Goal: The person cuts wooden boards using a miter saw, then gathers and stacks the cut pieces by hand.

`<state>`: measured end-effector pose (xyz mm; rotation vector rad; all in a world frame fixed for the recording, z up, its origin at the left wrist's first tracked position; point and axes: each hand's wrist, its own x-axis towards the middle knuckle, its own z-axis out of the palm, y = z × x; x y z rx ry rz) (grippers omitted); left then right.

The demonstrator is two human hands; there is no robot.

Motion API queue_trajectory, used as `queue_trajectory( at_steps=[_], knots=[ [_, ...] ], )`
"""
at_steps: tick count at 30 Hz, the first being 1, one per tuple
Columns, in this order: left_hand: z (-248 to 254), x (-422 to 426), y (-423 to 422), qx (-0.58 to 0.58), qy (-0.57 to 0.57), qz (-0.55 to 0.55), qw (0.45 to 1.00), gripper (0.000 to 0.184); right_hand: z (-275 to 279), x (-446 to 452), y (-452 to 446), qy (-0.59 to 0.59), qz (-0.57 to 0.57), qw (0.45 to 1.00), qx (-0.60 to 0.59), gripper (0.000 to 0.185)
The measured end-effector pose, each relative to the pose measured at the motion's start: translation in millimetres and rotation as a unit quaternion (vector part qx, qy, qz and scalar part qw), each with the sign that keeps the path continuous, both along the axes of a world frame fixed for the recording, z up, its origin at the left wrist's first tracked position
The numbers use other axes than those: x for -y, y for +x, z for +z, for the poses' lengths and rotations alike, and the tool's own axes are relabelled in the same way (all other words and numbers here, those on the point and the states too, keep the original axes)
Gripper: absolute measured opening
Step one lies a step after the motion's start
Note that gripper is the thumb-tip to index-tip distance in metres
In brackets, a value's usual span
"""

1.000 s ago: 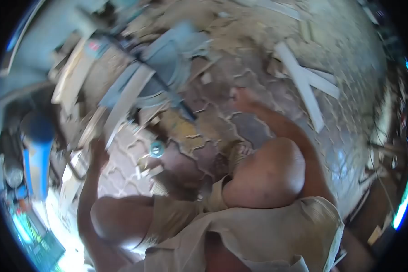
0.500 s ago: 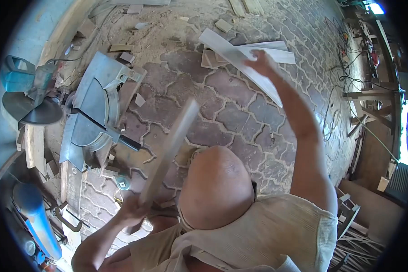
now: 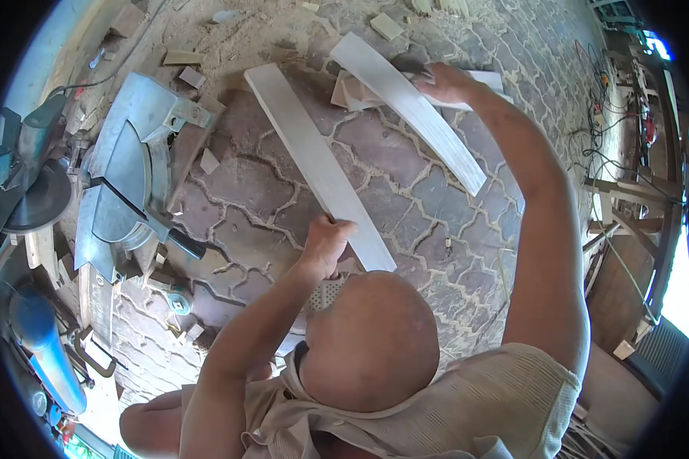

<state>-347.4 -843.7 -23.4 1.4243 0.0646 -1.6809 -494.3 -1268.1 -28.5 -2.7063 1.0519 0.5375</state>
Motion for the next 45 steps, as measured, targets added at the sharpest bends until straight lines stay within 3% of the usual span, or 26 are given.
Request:
queue_trajectory(
  at_steps=[3, 4, 5, 7, 10, 11, 14, 16, 17, 20, 23, 25, 27, 28, 30, 31, 32, 33, 36, 38, 39, 41, 42, 43, 44, 45],
  knots=[
    [-25.0, -11.7, -15.5, -0.045, 0.009, -0.033, 0.998, 0.032, 9.4, -13.6, -4.2, 0.052, 0.026, 0.997, -0.043, 0.081],
    [-26.2, -16.0, -19.6, -0.047, 0.013, -0.032, 0.998, 0.032, 40.0, -33.7, 12.9, 0.082, 0.001, 0.988, -0.129, 0.081],
    [-26.3, -18.5, -24.0, -0.04, 0.012, -0.028, 0.999, 0.027, 43.6, -50.7, 12.5, 0.083, 0.004, 0.988, -0.13, 0.081],
    [-29.5, -20.5, -32.8, -0.036, 0.01, -0.025, 0.999, 0.021, 51.0, -77.1, 6.3, 0.169, -0.007, 0.964, -0.204, 0.099],
    [-32.7, -24.0, -45.1, -0.062, 0.025, -0.005, 0.998, 0.019, 10.3, -114.5, -27.6, 0.183, -0.077, 0.965, -0.174, 0.1],
    [-32.3, -20.7, -45.5, -0.049, 0.047, -0.025, 0.997, 0.02, 11.5, -129.8, -34.2, 0.193, -0.096, 0.971, -0.108, 0.093],
    [-50.4, -21.4, -58.1, -0.019, 0.056, -0.053, 0.997, 0.022, 14.4, -177.5, -40.6, 0.155, -0.112, 0.98, -0.054, 0.085],
    [-52.3, -16.1, -64.7, 0.026, 0.045, -0.069, 0.996, 0.029, 20.6, -208.1, -37.3, 0.164, -0.222, 0.961, -0.033, 0.08],
    [-42.5, -12.4, -66.0, 0.026, 0.046, -0.068, 0.996, 0.029, 22.7, -224.1, -35.8, 0.164, -0.221, 0.961, -0.033, 0.08],
    [-31.7, -4.3, -73.7, 0.172, 0.028, -0.127, 0.976, 0.034, 30.3, -262.9, -42.6, 0.165, -0.245, 0.955, 0.001, 0.078],
    [-15.6, 1.9, -67.1, 0.126, 0.015, -0.114, 0.985, 0.037, 36.3, -295.0, -47.6, 0.205, -0.225, 0.95, 0.068, 0.077],
    [-13.7, -0.3, -65.7, 0.101, 0.011, -0.106, 0.989, 0.037, 39.8, -319.7, -45.3, 0.087, -0.174, 0.975, 0.112, 0.078],
    [-45.6, -7.6, -85.9, 0.238, -0.037, -0.16, 0.957, 0.038, 57.9, -330.0, -28.0, 0.073, -0.179, 0.98, 0.057, 0.084],
    [-33.7, -4.2, -84.3, 0.237, -0.037, -0.156, 0.958, 0.038, 60.6, -326.8, -23.0, 0.086, -0.227, 0.969, 0.034, 0.086],
    [0.1, 3.8, -74.6, 0.283, -0.273, -0.376, 0.839, 0.039, 59.1, -310.3, -16.0, 0.143, -0.293, 0.945, -0.018, 0.093],
    [-14.1, 0.8, -85.9, 0.247, -0.334, -0.313, 0.854, 0.044, 54.4, -308.8, -22.5, 0.146, -0.285, 0.947, -0.015, 0.093],
    [-30.9, -2.3, -94.2, 0.215, -0.388, -0.245, 0.862, 0.049, 41.9, -310.2, -27.2, 0.077, -0.272, 0.959, -0.008, 0.092],
    [-22.1, -5.0, -83.7, 0.229, -0.371, -0.24, 0.867, 0.049, 30.6, -317.8, -24.2, 0.017, -0.257, 0.966, 0.002, 0.091],
    [-0.1, -27.7, -50.1, 0.094, -0.264, -0.288, 0.916, 0.05, 45.3, -332.4, 2.4, 0.054, -0.257, 0.964, -0.029, 0.084],
    [-17.2, -70.7, -33.8, 0.238, -0.195, -0.43, 0.849, 0.054, 23.0, -329.5, -5.7, 0.072, -0.264, 0.962, -0.014, 0.079],
    [-18.3, -100.4, -15.4, 0.243, -0.169, -0.423, 0.857, 0.054, 19.0, -335.6, -4.5, 0.074, -0.275, 0.959, -0.01, 0.077],
    [-11.3, -168.9, 23.8, 0.238, -0.124, -0.535, 0.801, 0.048, 24.0, -344.6, 5.3, 0.078, -0.31, 0.948, -0.004, 0.075],
    [21.9, -194.8, 58.8, 0.223, -0.137, -0.52, 0.813, 0.044, 28.0, -343.5, 7.6, 0.076, -0.313, 0.947, 0.001, 0.074],
    [41.8, -228.8, 82.4, 0.279, -0.165, -0.502, 0.802, 0.036, 27.9, -343.2, 8.7, 0.08, -0.311, 0.947, 0.009, 0.073],
    [44.1, -261.7, 109.6, 0.267, -0.137, -0.597, 0.744, 0.033, 28.7, -341.3, 7.9, 0.087, -0.308, 0.947, 0.019, 0.072],
    [49.7, -285.7, 129.0, 0.313, -0.117, -0.616, 0.713, 0.03, 26.5, -338.1, 6.9, 0.095, -0.307, 0.947, 0.027, 0.071]
  ],
)
